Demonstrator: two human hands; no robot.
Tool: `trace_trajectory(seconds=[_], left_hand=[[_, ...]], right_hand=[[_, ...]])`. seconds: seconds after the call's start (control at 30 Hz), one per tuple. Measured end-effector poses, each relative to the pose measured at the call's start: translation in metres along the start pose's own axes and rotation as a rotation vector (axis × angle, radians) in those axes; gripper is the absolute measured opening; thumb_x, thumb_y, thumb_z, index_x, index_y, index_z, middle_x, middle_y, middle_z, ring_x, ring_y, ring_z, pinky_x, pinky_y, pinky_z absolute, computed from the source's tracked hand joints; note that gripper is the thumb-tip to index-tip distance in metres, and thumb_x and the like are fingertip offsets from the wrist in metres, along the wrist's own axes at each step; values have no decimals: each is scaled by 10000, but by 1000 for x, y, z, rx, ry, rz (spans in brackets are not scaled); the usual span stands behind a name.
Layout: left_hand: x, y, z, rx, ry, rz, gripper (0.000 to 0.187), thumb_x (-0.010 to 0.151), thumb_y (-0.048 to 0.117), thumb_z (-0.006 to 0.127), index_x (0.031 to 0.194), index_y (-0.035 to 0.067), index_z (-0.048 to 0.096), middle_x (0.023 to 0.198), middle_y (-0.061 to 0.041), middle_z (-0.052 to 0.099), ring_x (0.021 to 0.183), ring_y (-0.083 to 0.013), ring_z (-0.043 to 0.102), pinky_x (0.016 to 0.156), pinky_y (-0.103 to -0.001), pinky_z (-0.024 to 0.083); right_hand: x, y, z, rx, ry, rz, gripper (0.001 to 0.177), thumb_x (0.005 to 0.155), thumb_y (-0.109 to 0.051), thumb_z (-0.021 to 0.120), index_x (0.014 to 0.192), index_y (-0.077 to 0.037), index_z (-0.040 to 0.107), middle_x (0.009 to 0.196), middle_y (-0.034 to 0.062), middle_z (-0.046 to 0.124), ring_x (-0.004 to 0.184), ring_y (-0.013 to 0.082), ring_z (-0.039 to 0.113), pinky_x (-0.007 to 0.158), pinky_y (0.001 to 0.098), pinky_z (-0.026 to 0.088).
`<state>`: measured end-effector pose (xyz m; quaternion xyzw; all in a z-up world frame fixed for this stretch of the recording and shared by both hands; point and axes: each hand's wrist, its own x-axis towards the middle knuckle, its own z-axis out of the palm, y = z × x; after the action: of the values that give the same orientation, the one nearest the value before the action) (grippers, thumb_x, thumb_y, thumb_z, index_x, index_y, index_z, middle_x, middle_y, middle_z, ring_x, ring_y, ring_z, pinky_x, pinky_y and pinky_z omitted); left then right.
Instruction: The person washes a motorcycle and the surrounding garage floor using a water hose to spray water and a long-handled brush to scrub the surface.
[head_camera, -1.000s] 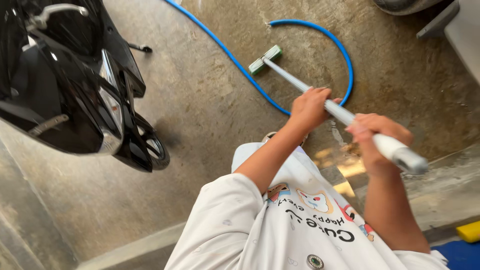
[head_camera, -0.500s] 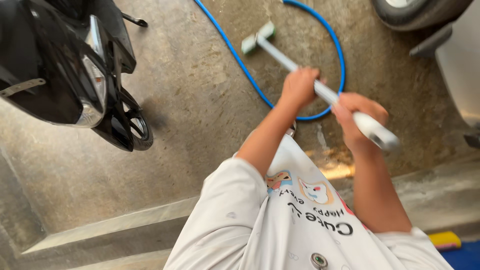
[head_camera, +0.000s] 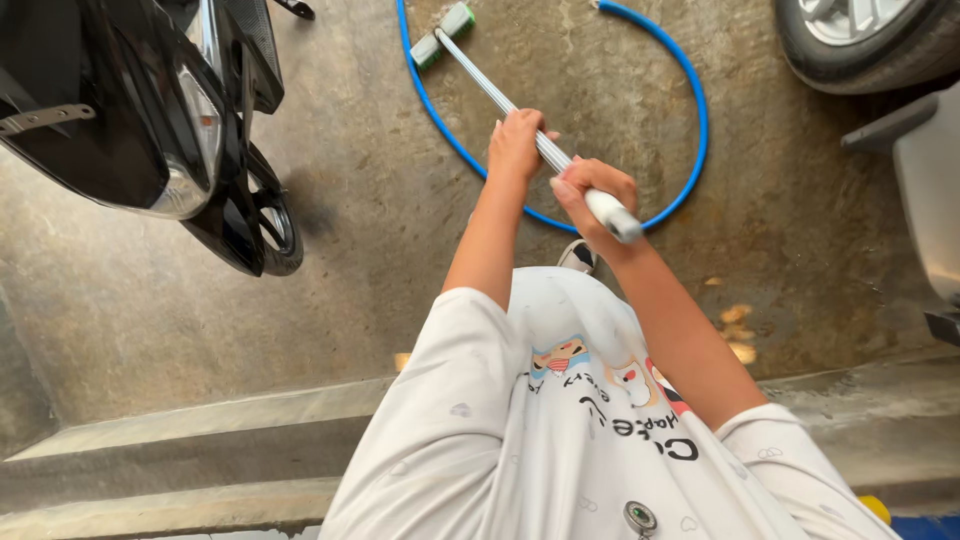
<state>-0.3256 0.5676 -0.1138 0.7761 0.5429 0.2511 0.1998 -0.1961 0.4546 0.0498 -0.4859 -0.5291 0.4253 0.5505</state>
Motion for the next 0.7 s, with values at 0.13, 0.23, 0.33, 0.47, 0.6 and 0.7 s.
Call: trace_trajectory(seconds=[0.13,0.23,0.33,0.47,0.6,0.7], left_hand=[[-14,30,-43,-14,-192,62,339,827,391,815,695,122,656,765,-98,681,817,-329,652,816,-492,464],[-24,23,-66,-117,-18,59,247,852,330,776,793,122,657,844,-72,688,923,-329,634,830,-467,484],[-3,-29,-76,-86,-50,28,255,853,321,789,793,112,656,861,-92,681,905,-337,630,814,-474,477],[24,-117,-88,-71,56,31,247,840,301,783,805,105,637,898,-98,679,934,-342,629,825,-456,495],[44,-168,-109,-35,24,-54,251,826,276,790,764,98,625,842,-96,680,884,-354,628,774,-482,479],[37,-161,-127,-101,43,-68,254,867,236,777,768,81,603,837,-126,658,879,-379,611,781,-499,473]], right_hand=[[-4,-45,-7,-114,15,18,136,936,-7,682,822,-27,609,814,58,648,760,139,602,1019,376,549],[4,-52,18,-134,-14,-20,114,900,-12,683,815,-36,611,845,73,667,843,174,668,1037,388,545],[30,-33,64,-159,-38,-46,153,907,-8,696,792,-46,602,811,65,670,793,167,667,1054,401,551],[69,5,136,-102,-47,-46,171,918,-14,711,801,-44,589,846,69,691,819,179,664,1069,405,522],[101,23,180,-43,-61,-46,151,946,0,697,822,-35,617,853,81,683,831,176,655,1093,399,507],[106,8,174,-109,-103,-1,108,943,-14,698,843,-26,657,799,73,650,745,132,590,1002,349,554]])
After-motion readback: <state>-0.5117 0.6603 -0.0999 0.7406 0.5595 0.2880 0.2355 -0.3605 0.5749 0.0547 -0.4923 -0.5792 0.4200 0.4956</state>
